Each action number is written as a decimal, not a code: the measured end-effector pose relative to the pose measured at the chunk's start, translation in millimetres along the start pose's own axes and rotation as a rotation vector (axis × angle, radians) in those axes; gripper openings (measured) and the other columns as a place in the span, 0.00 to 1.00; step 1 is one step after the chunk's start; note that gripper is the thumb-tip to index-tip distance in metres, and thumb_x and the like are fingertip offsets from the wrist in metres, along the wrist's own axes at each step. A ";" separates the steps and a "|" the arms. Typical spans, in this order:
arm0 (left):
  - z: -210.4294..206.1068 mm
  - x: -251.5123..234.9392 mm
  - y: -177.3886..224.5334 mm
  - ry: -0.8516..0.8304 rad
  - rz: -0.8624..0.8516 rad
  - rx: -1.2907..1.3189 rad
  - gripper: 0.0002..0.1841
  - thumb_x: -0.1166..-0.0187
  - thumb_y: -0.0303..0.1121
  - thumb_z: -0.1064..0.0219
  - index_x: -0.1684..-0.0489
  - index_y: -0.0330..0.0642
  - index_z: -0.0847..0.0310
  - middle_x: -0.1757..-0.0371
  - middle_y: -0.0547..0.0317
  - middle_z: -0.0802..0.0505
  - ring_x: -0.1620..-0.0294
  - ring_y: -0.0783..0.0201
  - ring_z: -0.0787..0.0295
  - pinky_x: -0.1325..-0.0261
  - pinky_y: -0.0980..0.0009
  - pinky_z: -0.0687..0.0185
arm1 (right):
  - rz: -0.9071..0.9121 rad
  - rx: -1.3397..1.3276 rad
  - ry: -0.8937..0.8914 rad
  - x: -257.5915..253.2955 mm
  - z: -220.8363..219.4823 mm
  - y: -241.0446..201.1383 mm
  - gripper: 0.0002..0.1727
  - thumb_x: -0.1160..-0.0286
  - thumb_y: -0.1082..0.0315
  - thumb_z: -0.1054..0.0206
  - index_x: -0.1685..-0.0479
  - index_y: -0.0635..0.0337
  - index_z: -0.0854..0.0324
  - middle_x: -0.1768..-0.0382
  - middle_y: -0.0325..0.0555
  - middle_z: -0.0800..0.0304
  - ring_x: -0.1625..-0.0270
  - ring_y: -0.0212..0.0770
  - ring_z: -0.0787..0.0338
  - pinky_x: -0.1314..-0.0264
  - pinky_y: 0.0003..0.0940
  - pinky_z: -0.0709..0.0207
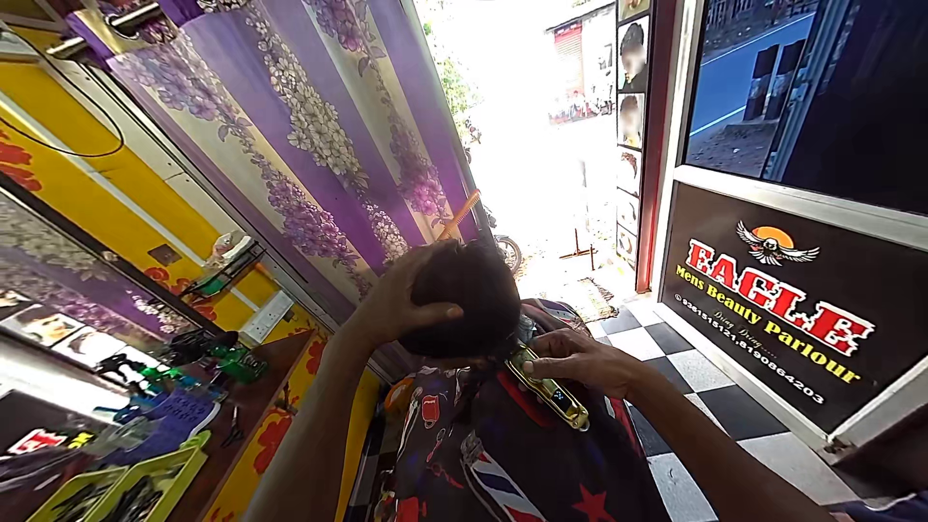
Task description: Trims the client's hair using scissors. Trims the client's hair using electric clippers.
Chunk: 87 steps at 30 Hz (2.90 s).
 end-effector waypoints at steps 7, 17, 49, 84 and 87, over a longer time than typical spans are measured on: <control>0.8 4.5 -12.0 0.007 -0.012 -0.009 0.55 0.40 0.76 0.34 0.12 0.47 0.34 0.19 0.57 0.21 0.17 0.61 0.30 0.14 0.54 0.36 | -0.101 0.234 -0.072 11.0 -8.9 16.9 0.19 0.23 0.47 0.31 0.60 0.55 0.13 0.69 0.36 0.12 0.68 0.28 0.15 0.65 0.27 0.22; 1.1 7.4 -26.3 0.019 0.014 0.081 0.54 0.37 0.76 0.36 0.13 0.46 0.34 0.18 0.56 0.22 0.16 0.61 0.30 0.14 0.56 0.37 | 0.110 0.008 -0.005 17.2 -11.4 15.2 0.18 0.21 0.52 0.30 0.47 0.58 0.14 0.60 0.40 0.08 0.58 0.33 0.09 0.53 0.31 0.15; -1.2 -1.1 -46.5 -0.008 0.201 0.257 0.48 0.31 0.71 0.37 0.15 0.46 0.32 0.20 0.58 0.20 0.21 0.69 0.25 0.18 0.63 0.31 | -0.128 0.016 0.092 -19.4 -9.8 -2.7 0.13 0.18 0.58 0.31 0.58 0.59 0.13 0.66 0.40 0.10 0.65 0.30 0.12 0.60 0.25 0.17; 0.1 7.7 -48.3 0.021 0.219 0.215 0.47 0.33 0.76 0.39 0.16 0.54 0.28 0.23 0.60 0.17 0.20 0.65 0.25 0.17 0.55 0.32 | 0.111 -0.153 0.030 -26.3 -20.2 17.0 0.20 0.19 0.54 0.30 0.43 0.62 0.16 0.53 0.51 0.07 0.52 0.41 0.06 0.45 0.35 0.12; 0.2 8.6 -47.7 0.024 0.226 0.228 0.47 0.34 0.77 0.38 0.18 0.54 0.27 0.23 0.61 0.17 0.21 0.66 0.24 0.17 0.56 0.30 | 0.122 -0.189 0.016 -24.2 -24.8 12.0 0.20 0.19 0.55 0.31 0.42 0.63 0.16 0.51 0.52 0.07 0.51 0.41 0.07 0.45 0.34 0.13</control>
Point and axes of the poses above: each hand's wrist, its own x-axis away from the middle knuckle, its own z-axis out of the back of the hand, y = z × x, the point moved 10 cm from there along -x, towards the middle knuckle
